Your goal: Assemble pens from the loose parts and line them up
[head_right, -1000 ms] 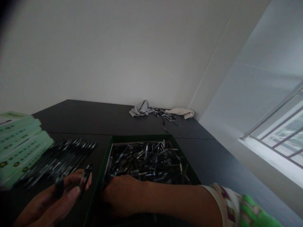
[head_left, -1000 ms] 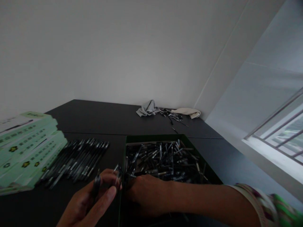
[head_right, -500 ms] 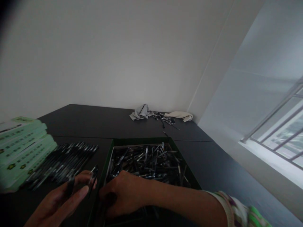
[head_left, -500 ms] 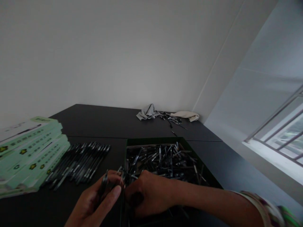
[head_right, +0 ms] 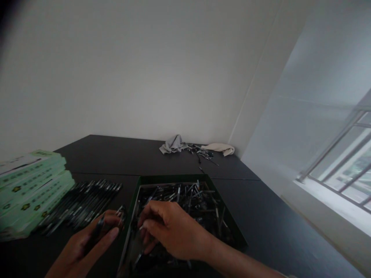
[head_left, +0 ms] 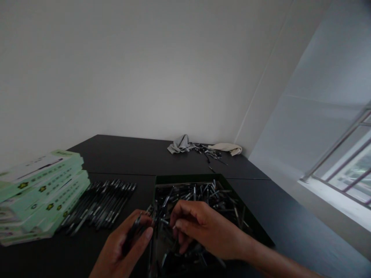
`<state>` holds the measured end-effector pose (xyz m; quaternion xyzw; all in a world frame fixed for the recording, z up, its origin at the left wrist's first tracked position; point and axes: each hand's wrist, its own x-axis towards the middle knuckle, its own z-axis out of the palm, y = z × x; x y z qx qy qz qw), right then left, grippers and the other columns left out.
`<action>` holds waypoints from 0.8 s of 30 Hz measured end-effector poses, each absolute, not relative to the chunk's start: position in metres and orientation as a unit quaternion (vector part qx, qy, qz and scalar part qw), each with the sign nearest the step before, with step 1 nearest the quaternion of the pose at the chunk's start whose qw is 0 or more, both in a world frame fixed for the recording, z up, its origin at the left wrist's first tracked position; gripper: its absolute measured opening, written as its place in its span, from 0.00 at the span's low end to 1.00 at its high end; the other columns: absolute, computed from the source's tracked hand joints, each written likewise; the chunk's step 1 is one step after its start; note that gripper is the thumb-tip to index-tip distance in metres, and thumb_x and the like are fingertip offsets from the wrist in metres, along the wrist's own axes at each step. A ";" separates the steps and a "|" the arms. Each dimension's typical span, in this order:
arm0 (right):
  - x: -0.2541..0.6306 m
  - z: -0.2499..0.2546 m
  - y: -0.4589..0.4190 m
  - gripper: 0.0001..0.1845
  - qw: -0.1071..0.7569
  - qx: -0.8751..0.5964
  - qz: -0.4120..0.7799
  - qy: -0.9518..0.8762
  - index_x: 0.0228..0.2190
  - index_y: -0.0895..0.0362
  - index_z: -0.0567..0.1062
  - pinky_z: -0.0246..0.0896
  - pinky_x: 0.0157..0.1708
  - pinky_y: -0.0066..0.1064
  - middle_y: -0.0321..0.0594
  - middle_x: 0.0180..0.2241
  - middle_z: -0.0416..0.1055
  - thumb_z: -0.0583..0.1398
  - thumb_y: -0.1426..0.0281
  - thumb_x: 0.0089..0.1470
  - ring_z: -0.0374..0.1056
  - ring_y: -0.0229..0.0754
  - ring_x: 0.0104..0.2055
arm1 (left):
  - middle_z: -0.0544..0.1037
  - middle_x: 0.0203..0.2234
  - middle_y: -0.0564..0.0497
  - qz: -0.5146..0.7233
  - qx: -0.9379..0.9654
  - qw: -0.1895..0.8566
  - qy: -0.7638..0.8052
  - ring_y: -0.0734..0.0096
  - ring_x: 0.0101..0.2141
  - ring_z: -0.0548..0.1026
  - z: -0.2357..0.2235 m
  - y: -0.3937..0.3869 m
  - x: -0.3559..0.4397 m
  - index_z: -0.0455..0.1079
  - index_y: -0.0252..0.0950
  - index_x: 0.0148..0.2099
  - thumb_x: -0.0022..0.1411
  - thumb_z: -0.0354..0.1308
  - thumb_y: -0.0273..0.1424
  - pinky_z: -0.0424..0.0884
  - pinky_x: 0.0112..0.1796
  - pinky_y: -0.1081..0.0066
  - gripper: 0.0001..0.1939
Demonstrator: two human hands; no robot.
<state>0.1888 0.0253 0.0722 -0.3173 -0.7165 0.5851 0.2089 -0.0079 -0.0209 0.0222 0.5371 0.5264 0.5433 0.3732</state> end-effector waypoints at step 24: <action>0.186 0.062 -0.006 0.16 0.276 -0.216 0.773 -0.529 0.27 0.61 0.66 0.67 0.26 0.24 0.34 0.24 0.68 0.68 0.69 0.40 0.66 0.30 0.25 | 0.73 0.31 0.52 0.463 0.618 0.376 0.512 0.67 0.34 0.72 0.013 -0.026 -0.011 0.68 0.39 0.40 0.59 0.55 0.47 0.69 0.35 0.77 0.16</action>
